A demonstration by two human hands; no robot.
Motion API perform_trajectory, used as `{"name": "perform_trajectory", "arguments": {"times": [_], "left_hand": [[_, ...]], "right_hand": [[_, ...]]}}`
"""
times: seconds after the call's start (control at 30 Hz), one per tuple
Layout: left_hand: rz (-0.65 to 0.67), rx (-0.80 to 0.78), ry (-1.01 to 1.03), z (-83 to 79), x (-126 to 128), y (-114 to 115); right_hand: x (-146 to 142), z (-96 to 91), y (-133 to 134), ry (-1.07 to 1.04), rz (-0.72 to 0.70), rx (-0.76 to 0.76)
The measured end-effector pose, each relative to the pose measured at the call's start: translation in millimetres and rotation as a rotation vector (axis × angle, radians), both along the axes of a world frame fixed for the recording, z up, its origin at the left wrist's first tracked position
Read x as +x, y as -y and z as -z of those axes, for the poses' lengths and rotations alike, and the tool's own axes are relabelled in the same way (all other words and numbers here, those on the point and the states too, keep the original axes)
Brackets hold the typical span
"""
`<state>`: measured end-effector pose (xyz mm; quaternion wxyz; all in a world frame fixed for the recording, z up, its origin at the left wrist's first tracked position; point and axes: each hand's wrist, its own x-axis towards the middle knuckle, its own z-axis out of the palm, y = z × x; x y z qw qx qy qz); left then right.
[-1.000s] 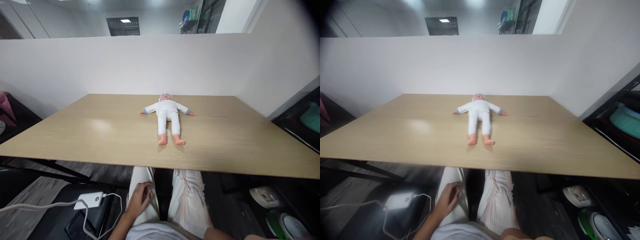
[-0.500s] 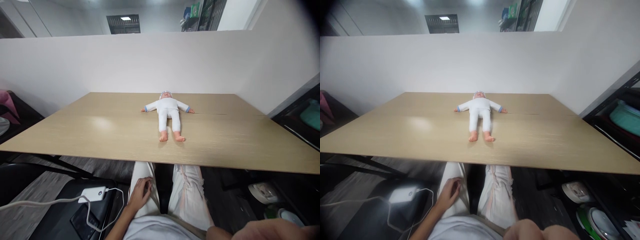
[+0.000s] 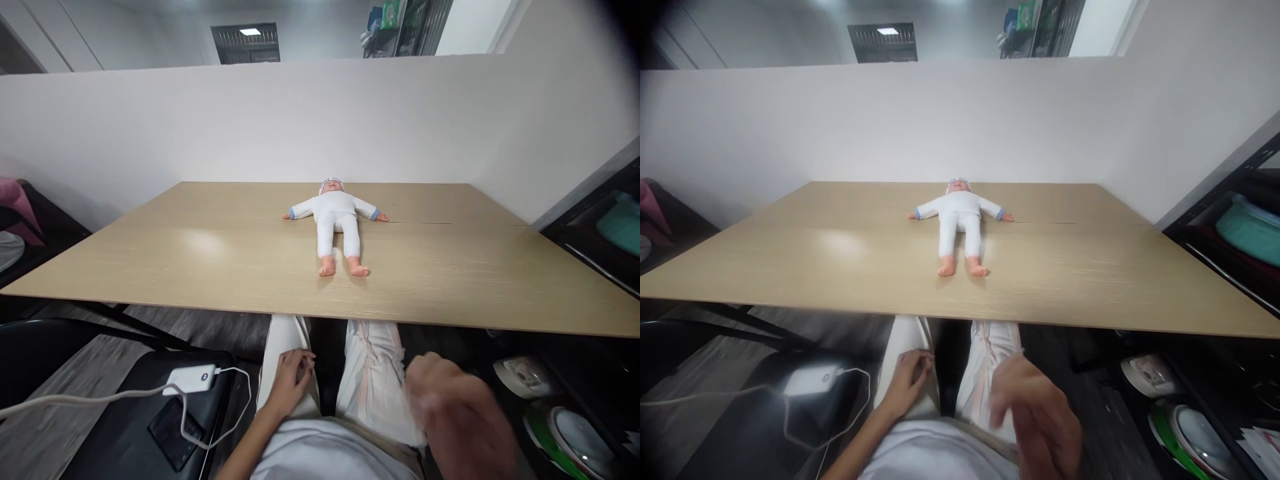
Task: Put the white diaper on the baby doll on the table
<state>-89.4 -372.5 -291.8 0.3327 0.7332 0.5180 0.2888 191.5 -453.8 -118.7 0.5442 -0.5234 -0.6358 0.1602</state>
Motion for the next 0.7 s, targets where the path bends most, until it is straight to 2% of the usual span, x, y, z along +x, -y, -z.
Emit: {"name": "perform_trajectory", "arguments": {"times": [0.07,0.1,0.17,0.27,0.33,0.37,0.43,0.5,0.53,0.63,0.7], "left_hand": [[-0.015,-0.081,0.097,-0.1,13.0,6.0],[-0.015,-0.128,0.157,1.1,20.7,8.4],[-0.002,-0.234,0.273,5.6,39.0,11.1],[0.001,-0.471,0.463,15.9,74.8,7.5],[-0.002,-0.618,0.566,23.2,102.3,0.8],[-0.001,-0.676,0.600,26.0,115.7,-2.9],[0.014,-0.770,0.634,26.7,138.4,-8.9],[0.036,-0.867,0.668,16.9,151.6,-10.6],[0.045,-0.911,0.690,6.8,153.8,-9.1],[0.046,-0.970,0.795,-44.0,143.8,5.3],[0.075,-0.895,0.879,-88.5,128.0,20.8]], "right_hand": [[5.0,28.7,-18.8,-0.029,-0.004,-0.096],[11.2,48.5,-24.4,-0.026,0.018,-0.199],[29.4,95.9,-27.2,-0.002,0.185,-0.345],[56.0,165.0,-17.6,-0.040,0.417,-0.554],[62.5,193.7,-11.5,-0.143,0.423,-0.703],[61.6,200.5,-10.6,-0.206,0.398,-0.765],[53.6,199.6,-13.3,-0.332,0.302,-0.836],[42.7,183.0,-18.6,-0.452,0.192,-0.845],[37.7,170.7,-20.1,-0.506,0.137,-0.836],[26.1,127.7,-11.4,-0.594,0.061,-0.785],[19.5,101.3,5.9,-0.538,0.217,-0.725]]}}
